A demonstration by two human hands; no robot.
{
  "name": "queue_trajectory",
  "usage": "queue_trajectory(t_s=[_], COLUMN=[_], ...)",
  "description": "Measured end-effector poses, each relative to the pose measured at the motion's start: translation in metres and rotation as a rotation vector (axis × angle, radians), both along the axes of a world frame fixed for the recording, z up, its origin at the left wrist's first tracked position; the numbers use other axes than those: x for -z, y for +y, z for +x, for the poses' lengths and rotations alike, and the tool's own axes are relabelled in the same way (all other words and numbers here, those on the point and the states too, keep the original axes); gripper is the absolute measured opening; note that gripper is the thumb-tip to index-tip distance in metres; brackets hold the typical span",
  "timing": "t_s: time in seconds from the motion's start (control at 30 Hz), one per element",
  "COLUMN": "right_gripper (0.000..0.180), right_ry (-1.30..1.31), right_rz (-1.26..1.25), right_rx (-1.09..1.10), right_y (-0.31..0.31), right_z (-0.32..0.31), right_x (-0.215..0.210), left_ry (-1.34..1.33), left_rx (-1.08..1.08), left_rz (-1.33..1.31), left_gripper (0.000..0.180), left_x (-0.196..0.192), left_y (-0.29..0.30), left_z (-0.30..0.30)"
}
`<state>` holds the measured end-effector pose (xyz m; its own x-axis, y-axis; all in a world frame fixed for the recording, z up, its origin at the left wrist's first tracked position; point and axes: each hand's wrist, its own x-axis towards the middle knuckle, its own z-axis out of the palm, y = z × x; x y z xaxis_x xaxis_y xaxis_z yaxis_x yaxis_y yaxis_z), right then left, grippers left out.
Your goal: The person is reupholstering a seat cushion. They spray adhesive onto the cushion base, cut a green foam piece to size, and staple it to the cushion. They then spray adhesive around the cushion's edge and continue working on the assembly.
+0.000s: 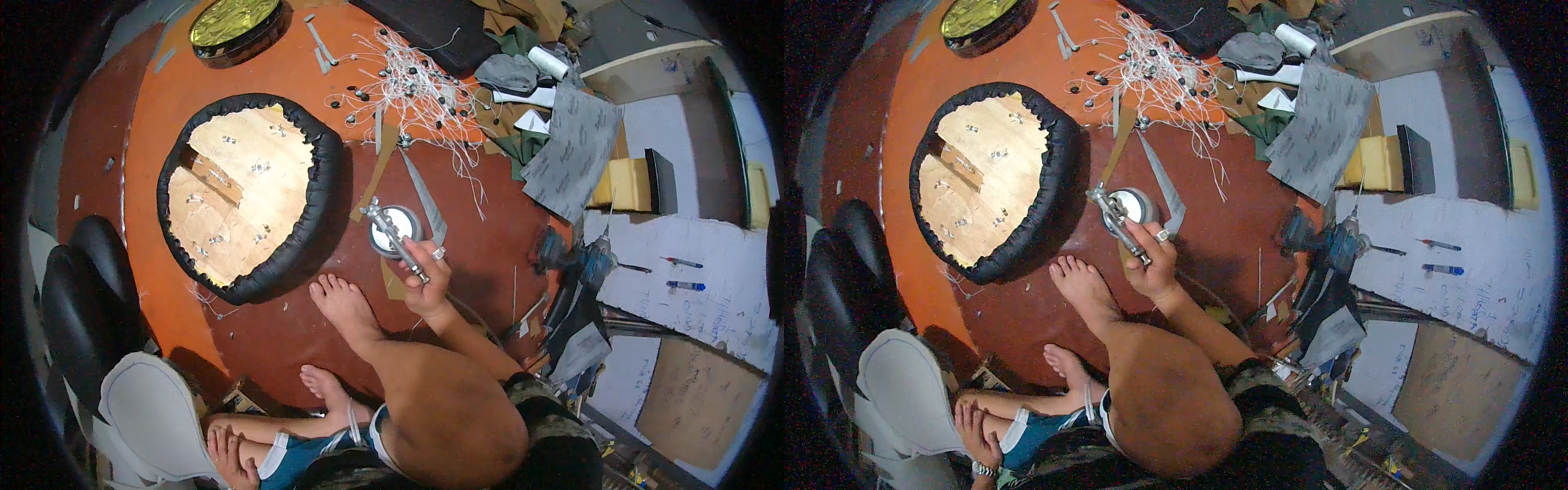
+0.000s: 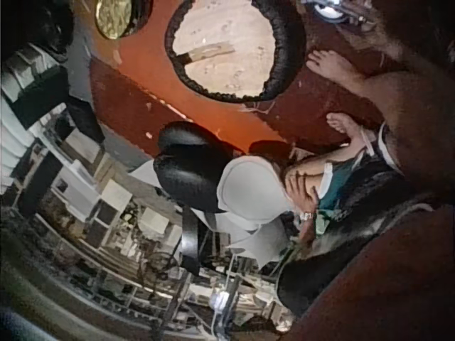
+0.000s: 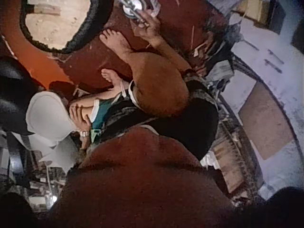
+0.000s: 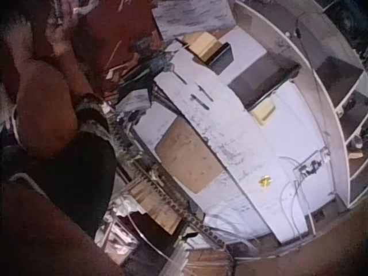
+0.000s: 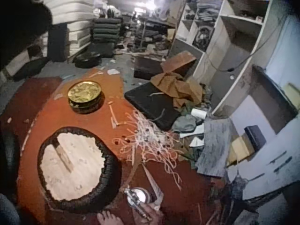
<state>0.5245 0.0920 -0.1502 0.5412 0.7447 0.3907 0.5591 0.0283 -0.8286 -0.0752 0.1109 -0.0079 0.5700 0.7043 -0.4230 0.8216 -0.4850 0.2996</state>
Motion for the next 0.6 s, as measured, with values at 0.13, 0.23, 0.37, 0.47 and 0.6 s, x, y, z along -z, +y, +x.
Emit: queue_trajectory(t_s=[0.13, 0.23, 0.37, 0.47, 0.6], right_gripper=[0.057, 0.055, 0.054, 0.053, 0.053], right_ry=[-0.086, -0.105, -0.145, -0.147, -0.136], right_rz=[0.009, -0.002, -0.021, -0.022, -0.026], right_rx=[0.005, -0.016, -0.024, -0.035, -0.05], right_y=[0.004, 0.005, 0.006, 0.006, 0.006], right_z=[-0.006, -0.009, -0.009, -0.008, -0.007], right_x=[0.0, 0.001, 0.002, 0.002, 0.001], left_ry=[-0.09, -0.099, -0.121, -0.102, -0.112], left_rx=[0.008, 0.021, -0.006, 0.0, 0.022], left_rz=[0.054, 0.089, 0.082, 0.093, 0.116], left_gripper=[0.055, 0.053, 0.053, 0.052, 0.052], left_x=[0.015, 0.014, 0.013, 0.016, 0.018], left_y=[0.004, 0.004, -0.001, -0.001, 0.001], left_z=[-0.005, -0.007, -0.006, -0.008, -0.01])
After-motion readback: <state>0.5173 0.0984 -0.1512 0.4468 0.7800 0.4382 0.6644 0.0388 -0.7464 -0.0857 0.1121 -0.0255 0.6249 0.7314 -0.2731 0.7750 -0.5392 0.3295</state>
